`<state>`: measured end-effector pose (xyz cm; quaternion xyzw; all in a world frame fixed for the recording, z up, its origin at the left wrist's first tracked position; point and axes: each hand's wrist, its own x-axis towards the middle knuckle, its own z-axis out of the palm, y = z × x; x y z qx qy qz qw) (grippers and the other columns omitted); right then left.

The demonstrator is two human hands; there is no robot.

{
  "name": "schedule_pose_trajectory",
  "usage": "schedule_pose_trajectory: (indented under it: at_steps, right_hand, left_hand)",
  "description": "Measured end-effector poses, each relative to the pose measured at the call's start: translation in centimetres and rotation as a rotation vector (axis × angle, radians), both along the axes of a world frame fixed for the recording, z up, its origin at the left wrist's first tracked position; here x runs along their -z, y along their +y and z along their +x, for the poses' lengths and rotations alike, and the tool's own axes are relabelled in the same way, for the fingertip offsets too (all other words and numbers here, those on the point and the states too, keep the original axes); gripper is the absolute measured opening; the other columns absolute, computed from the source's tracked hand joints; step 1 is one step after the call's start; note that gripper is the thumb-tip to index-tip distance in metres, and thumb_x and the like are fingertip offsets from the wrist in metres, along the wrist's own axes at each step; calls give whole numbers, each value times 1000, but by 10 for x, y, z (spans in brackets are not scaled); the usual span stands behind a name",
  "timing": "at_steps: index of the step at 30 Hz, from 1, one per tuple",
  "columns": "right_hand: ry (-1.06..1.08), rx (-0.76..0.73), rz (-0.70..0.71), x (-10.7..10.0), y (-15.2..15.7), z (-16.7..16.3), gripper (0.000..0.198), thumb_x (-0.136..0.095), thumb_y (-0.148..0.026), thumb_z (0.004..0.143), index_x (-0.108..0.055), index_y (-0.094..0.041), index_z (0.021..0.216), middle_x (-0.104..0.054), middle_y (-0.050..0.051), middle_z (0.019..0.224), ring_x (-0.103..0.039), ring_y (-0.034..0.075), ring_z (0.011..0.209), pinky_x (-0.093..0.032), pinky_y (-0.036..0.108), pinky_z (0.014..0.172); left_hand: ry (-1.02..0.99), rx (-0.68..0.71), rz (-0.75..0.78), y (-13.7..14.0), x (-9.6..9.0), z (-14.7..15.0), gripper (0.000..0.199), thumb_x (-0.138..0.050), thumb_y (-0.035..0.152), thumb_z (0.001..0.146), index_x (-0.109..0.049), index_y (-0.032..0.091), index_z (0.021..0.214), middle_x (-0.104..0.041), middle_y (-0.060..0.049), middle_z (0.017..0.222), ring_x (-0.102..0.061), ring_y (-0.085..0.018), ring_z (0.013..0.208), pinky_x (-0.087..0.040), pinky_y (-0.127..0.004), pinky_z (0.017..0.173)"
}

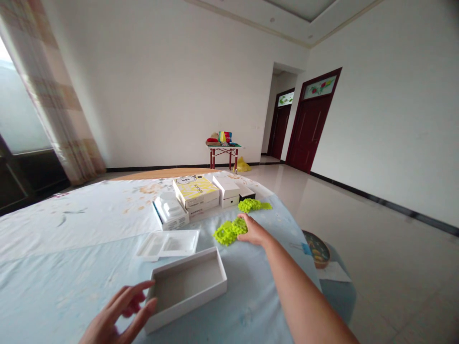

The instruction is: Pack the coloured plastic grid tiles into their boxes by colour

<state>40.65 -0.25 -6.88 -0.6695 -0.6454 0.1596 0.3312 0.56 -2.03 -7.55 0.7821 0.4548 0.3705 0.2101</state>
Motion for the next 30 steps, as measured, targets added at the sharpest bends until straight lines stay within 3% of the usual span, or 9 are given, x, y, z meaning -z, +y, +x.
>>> schedule_pose_trajectory:
  at_steps: [5,11,14,18,21,25,30]
  right_hand:
    - [31,-13,14,-2,-6,4,67,-69,-19,57,-41,-21,119,-50,8,119,-49,22,108,-36,35,93]
    - [3,-40,-14,-9,-14,1,64,-66,-17,58,-42,-19,117,-52,8,116,-50,21,105,-39,33,90]
    - [-2,-50,-24,-12,-16,-2,65,-67,-18,58,-42,-18,118,-52,9,118,-49,22,108,-38,33,92]
    - [9,-36,-30,-11,-16,-4,64,-66,-18,59,-43,-19,117,-54,8,115,-51,23,106,-39,35,91]
    - [12,-41,-7,-6,-13,-3,60,-65,-19,59,-44,-19,116,-54,8,115,-50,23,108,-38,36,92]
    - [19,-53,29,2,-9,0,59,-65,-23,61,-44,-20,116,-53,8,117,-50,23,109,-37,38,94]
    - [3,-58,59,6,-6,0,58,-64,-23,62,-44,-21,116,-52,8,117,-49,23,111,-36,39,96]
  left_hand:
    - [-66,-67,-49,10,-7,-2,35,-52,56,73,-65,31,94,-69,0,92,-66,-21,85,-55,-29,72]
    - [-104,-116,-93,30,-12,-12,46,-54,62,66,-65,26,91,-69,-3,85,-68,-23,76,-57,-29,64]
    - [12,-101,3,46,-17,-11,44,-53,56,72,-61,24,101,-66,-6,97,-66,-23,82,-56,-31,69]
    - [275,-40,219,71,-18,-7,46,-52,48,77,-55,23,115,-58,-10,117,-56,-27,106,-45,-41,91]
    - [403,-9,246,83,-15,-5,46,-49,45,80,-54,22,120,-58,-11,121,-52,-26,111,-42,-41,93]
    - [552,-8,250,85,-12,-1,33,-48,44,82,-63,27,107,-59,-8,120,-54,-25,109,-40,-41,91]
    - [612,-179,308,75,-14,-2,31,-43,43,86,-68,25,86,-64,-7,107,-57,-25,99,-35,-44,90]
